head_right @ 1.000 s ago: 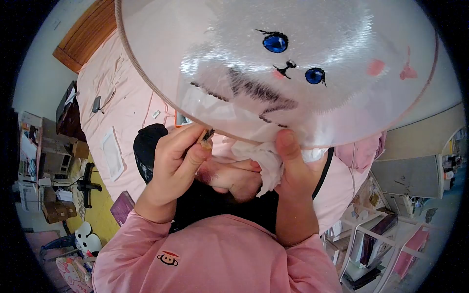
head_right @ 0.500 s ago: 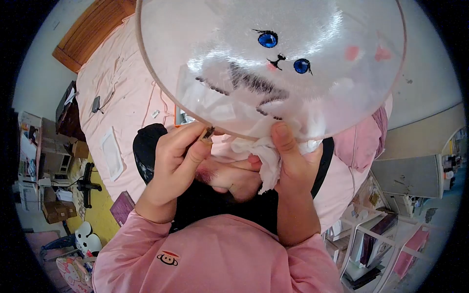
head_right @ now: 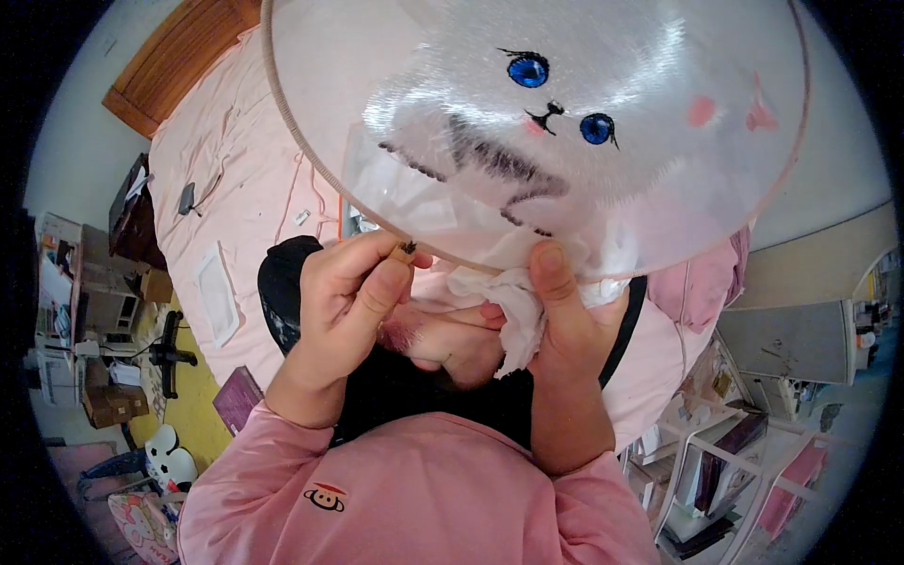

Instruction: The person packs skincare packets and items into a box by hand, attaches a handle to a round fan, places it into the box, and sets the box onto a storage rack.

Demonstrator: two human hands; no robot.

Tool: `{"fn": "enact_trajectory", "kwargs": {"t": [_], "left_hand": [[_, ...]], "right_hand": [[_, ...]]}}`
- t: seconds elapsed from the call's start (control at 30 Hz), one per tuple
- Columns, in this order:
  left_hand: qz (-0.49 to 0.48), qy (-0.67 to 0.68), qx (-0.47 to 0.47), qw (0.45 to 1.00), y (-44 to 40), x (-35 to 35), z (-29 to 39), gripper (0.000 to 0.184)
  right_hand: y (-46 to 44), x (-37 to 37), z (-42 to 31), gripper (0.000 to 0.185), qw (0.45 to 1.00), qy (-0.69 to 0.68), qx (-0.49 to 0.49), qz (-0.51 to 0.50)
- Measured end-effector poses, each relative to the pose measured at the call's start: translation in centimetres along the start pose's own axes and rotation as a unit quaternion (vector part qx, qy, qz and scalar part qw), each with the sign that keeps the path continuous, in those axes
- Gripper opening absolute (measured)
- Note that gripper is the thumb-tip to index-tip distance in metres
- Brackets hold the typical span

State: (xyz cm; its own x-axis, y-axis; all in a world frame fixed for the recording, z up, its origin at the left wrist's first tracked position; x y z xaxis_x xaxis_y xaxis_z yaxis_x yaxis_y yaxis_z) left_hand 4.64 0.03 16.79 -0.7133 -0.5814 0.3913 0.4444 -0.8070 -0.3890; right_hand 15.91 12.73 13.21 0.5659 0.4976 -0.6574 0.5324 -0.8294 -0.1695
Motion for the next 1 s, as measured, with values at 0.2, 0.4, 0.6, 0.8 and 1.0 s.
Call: {"fn": "enact_trajectory", "kwargs": {"t": [0.2, 0.4, 0.6, 0.8, 1.0], "left_hand": [[0.058, 0.030, -0.004, 0.998, -0.1, -0.6, -1.4, 0.030], [0.027, 0.086, 0.035, 0.995, -0.2, -0.9, -1.9, 0.037], [-0.002, 0.103, 0.100, 0.990, -0.3, -1.2, -2.9, 0.033], [0.055, 0.057, 0.048, 0.996, -0.6, -0.7, -3.1, 0.016], [0.057, -0.003, 0.027, 0.998, -0.8, -0.2, -1.9, 0.016]], "right_hand": [[-0.8, 0.0, 0.1, 0.038, 0.999, 0.041, 0.007, -0.030], [-0.8, -1.9, -0.1, 0.031, 0.997, -0.027, 0.006, -0.074], [-0.8, -1.7, 0.0, 0.034, 0.997, -0.028, 0.019, -0.074], [-0.9, -1.4, 0.4, 0.036, 0.998, -0.036, 0.009, -0.060], [-1.0, -0.5, 1.2, 0.034, 0.999, -0.016, -0.011, -0.028]]}}
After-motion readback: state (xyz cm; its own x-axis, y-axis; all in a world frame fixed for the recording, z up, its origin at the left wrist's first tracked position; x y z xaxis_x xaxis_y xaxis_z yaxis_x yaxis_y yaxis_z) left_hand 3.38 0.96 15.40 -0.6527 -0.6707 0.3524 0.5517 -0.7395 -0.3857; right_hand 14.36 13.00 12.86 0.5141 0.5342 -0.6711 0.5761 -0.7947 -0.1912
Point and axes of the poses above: each hand's wrist, its own y-axis away from the middle knuckle, its own x-axis out of the back of the hand, z = x × y, the point moved 8 cm from there along -y, towards the middle knuckle, and after that the axes turned 6 degrees about -y, right-handed, at the moved point
